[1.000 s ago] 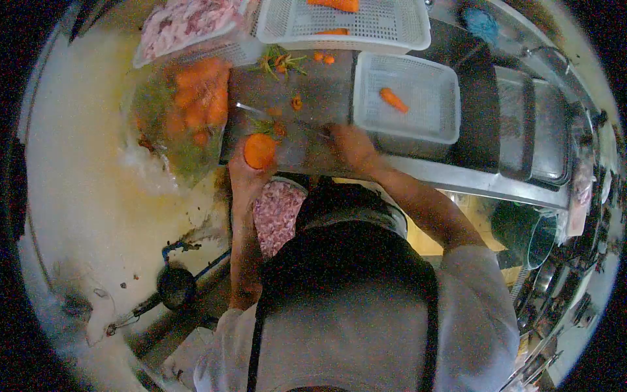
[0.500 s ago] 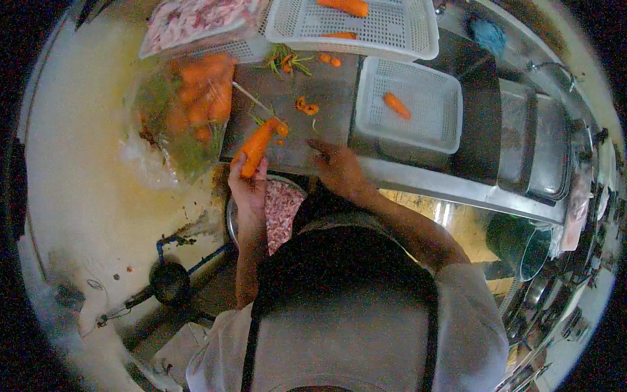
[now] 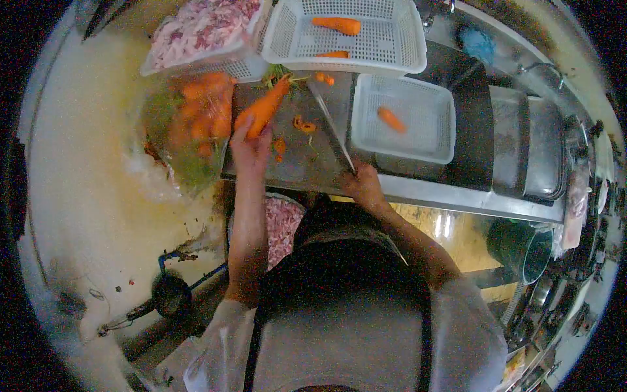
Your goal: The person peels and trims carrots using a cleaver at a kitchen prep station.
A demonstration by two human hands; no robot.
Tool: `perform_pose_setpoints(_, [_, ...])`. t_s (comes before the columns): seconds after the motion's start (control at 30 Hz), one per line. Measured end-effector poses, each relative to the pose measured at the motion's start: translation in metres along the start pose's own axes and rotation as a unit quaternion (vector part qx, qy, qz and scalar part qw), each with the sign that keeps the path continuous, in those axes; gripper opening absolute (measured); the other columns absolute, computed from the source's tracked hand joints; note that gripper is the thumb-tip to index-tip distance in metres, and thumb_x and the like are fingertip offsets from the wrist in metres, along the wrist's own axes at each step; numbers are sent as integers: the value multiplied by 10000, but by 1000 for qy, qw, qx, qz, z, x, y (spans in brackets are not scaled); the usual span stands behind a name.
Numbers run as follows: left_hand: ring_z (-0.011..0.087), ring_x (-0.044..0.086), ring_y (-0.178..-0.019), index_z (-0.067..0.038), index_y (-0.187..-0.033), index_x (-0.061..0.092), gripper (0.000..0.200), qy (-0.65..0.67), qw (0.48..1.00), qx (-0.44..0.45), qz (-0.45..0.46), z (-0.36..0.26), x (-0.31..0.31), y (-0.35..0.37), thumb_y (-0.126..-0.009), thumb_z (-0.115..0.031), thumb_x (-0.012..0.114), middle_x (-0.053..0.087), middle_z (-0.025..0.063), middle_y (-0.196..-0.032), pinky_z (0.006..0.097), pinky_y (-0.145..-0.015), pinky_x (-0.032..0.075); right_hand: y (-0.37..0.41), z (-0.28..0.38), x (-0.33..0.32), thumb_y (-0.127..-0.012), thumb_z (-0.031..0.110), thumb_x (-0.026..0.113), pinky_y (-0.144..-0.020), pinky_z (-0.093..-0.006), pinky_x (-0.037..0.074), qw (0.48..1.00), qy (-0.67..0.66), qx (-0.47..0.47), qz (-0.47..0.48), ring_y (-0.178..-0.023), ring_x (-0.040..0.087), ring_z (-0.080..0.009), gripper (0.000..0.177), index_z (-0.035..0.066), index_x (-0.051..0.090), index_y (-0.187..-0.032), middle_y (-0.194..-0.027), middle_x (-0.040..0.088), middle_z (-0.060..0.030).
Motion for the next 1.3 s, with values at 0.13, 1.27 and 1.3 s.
perform_pose_setpoints(0.13, [221,574,-1058,-22,-1162,535,322,42,993,-37,102,28,79,-82,-866,-116,617,585,116,-1153,337,-922,475,0,-55,-1,-854,165,607,-576,-374,460,986,-147,71,-30,-607,547,-188,239,-14,637,-1010,-723,625,-85])
perform_pose_setpoints(1.27, [317,650,-859,5,-1146,609,464,-712,566,414,31,-258,-104,-51,-887,-379,578,626,205,-1116,421,-744,515,26,-61,-13,-838,102,608,-610,-356,456,992,-76,97,-29,-625,535,-195,199,-16,629,-997,-740,630,-108])
perform_pose_setpoints(1.3, [317,650,-859,5,-1146,609,464,-713,567,412,33,-259,-80,-31,-887,-379,578,626,205,-1116,421,-744,515,24,-70,-11,-835,107,605,-604,-357,454,991,-70,113,-23,-626,539,-196,196,-18,626,-985,-722,628,-110])
Point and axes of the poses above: each hand's wrist, its own y-axis away from the middle knuckle, its own x-axis out of the palm, z = x × y, the point moved 9 cm from there along -y, towards the middle knuckle
